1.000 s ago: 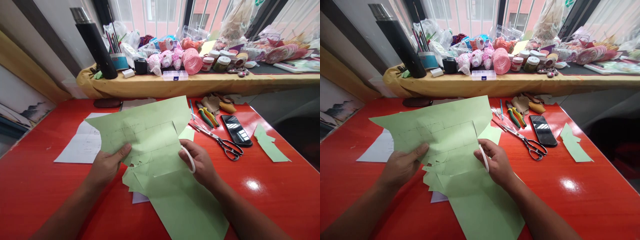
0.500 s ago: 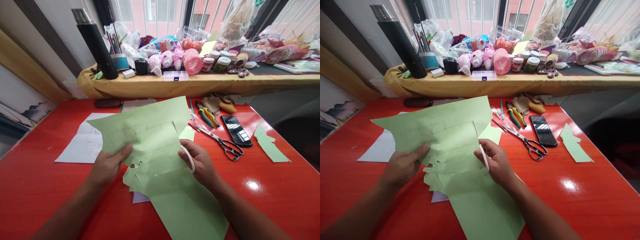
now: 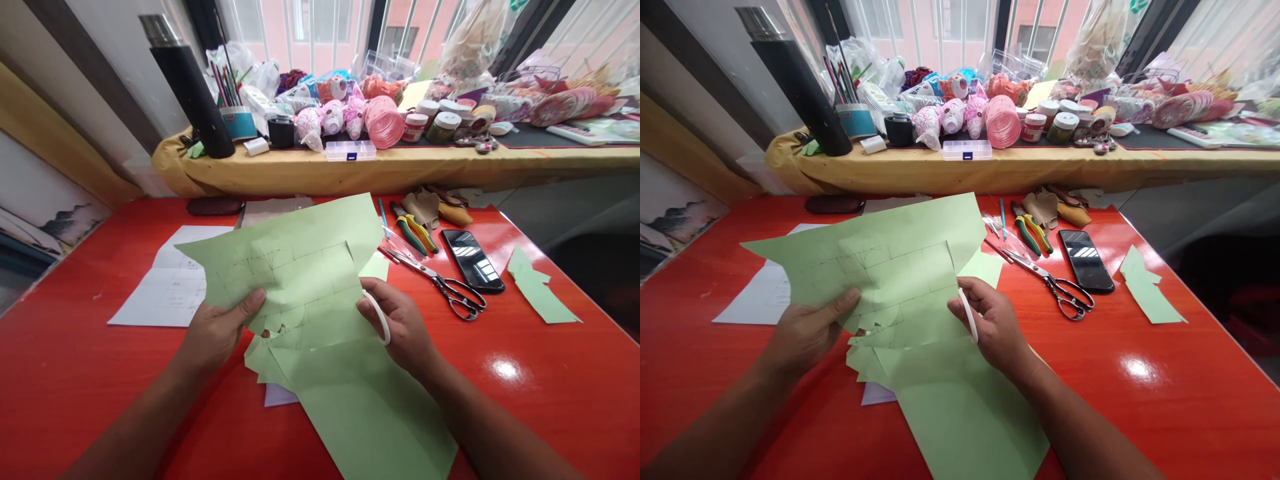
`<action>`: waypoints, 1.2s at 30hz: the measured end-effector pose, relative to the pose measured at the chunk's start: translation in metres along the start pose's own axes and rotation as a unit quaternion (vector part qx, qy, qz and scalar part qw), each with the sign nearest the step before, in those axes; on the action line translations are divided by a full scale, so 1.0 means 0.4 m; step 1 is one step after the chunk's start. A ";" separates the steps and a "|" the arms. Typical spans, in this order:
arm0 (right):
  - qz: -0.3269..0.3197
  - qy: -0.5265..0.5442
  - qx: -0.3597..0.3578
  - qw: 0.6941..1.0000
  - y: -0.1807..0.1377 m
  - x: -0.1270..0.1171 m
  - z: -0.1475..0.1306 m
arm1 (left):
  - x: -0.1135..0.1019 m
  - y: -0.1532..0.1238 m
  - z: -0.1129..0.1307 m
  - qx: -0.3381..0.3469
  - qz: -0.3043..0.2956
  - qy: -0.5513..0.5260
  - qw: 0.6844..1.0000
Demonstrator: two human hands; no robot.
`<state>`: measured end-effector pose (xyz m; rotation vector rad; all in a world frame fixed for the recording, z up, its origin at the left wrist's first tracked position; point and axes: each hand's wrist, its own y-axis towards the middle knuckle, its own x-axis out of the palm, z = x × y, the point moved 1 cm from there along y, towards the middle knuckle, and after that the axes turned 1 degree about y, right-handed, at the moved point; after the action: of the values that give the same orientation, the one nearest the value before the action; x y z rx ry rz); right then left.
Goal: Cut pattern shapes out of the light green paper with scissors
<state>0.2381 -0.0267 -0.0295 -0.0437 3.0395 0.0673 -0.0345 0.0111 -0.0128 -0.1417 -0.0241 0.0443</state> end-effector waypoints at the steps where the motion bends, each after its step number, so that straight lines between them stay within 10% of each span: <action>1: 0.002 0.004 0.001 1.000 0.000 0.001 0.001 | 0.002 -0.002 0.001 -0.001 -0.001 -0.002 1.000; 36: 0.012 -0.002 0.011 1.000 0.002 0.000 -0.003 | 0.022 -0.022 0.021 -0.006 0.036 0.033 0.999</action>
<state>0.2381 -0.0261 -0.0283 -0.0062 3.0361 0.0361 -0.0255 0.0040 -0.0032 -0.1555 0.0475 0.1108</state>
